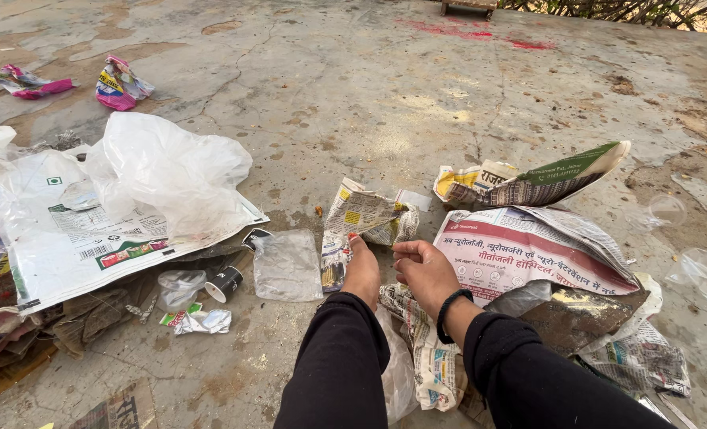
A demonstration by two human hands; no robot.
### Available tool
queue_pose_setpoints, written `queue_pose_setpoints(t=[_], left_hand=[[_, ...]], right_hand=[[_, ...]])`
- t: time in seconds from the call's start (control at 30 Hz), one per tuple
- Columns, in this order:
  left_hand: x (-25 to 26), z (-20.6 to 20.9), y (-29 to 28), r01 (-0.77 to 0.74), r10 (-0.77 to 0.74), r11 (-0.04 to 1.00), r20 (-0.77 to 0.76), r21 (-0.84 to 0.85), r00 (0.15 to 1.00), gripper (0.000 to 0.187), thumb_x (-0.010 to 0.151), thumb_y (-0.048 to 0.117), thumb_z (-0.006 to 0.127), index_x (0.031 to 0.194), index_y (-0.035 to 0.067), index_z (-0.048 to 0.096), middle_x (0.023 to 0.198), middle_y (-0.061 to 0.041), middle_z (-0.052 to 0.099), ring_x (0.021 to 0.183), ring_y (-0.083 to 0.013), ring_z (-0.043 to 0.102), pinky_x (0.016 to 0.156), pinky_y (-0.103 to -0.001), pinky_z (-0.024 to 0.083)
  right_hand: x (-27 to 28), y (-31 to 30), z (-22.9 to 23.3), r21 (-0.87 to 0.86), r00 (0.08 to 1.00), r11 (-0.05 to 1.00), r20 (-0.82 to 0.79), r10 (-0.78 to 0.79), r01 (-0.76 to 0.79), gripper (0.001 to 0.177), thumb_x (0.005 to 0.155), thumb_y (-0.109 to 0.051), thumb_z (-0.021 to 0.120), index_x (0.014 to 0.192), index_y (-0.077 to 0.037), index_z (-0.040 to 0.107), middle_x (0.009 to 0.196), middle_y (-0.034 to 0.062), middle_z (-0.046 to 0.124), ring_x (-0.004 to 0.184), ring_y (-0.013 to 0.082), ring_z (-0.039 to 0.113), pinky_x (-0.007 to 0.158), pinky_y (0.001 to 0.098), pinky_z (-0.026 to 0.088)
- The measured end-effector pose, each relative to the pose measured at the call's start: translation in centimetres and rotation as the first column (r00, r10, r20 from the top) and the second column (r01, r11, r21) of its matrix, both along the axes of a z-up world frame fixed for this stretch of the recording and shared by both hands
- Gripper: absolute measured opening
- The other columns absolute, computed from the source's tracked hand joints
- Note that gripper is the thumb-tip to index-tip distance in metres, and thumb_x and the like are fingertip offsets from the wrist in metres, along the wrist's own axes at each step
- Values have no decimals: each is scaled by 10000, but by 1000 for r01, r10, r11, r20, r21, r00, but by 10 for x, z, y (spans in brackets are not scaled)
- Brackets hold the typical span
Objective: The person sorts through various waste items on the ground, picking up and checking newspaper scraps, plastic bags, and a food container by hand.
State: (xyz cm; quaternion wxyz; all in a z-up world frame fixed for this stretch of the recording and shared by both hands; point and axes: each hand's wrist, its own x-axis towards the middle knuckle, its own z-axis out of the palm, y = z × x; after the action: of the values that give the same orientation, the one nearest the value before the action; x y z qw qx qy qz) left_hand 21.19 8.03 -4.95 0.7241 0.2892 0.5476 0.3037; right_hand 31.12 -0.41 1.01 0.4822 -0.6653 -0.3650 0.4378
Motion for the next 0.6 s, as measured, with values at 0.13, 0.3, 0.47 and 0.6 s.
queue_pose_setpoints(t=[0.13, 0.3, 0.47, 0.6], left_hand=[[1, -1, 12, -7, 6, 1000, -37, -11, 999, 927, 1005, 696, 156, 1613, -2, 200, 1688, -220, 214, 1554, -338, 236, 1246, -458, 200], [-18, 9, 24, 41, -38, 999, -162, 16, 986, 915, 996, 690, 133, 1590, 13, 298, 1659, -197, 301, 1537, -328, 273, 1237, -435, 224], [-45, -14, 35, -24, 28, 999, -94, 36, 995, 925, 998, 705, 171, 1557, -9, 348, 1586, -182, 447, 1475, -286, 412, 1212, -417, 265], [-51, -18, 27, -25, 20, 993, 45, 117, 999, 862, 970, 676, 194, 1548, 66, 387, 1579, -130, 485, 1459, -251, 441, 1182, -408, 299]], right_hand=[[2, 8, -11, -13, 983, 999, 183, 31, -29, 340, 894, -77, 612, 1228, -77, 674, 1190, 22, 706, 1075, 131, 669, 905, 284, 529], [13, 28, -32, -9, 998, 1000, 58, 0, 1, 348, 903, -71, 605, 1244, -66, 676, 1173, 58, 705, 1014, 172, 647, 902, 302, 518], [14, 37, -40, -137, 944, 988, -311, -113, 73, 435, 955, -161, 569, 1388, -125, 567, 1323, 102, 601, 1121, 209, 614, 961, 359, 532], [3, 42, -35, -182, 865, 983, -493, -94, 3, 573, 960, -268, 543, 1524, -245, 439, 1544, 163, 423, 1316, 308, 521, 1062, 415, 478]])
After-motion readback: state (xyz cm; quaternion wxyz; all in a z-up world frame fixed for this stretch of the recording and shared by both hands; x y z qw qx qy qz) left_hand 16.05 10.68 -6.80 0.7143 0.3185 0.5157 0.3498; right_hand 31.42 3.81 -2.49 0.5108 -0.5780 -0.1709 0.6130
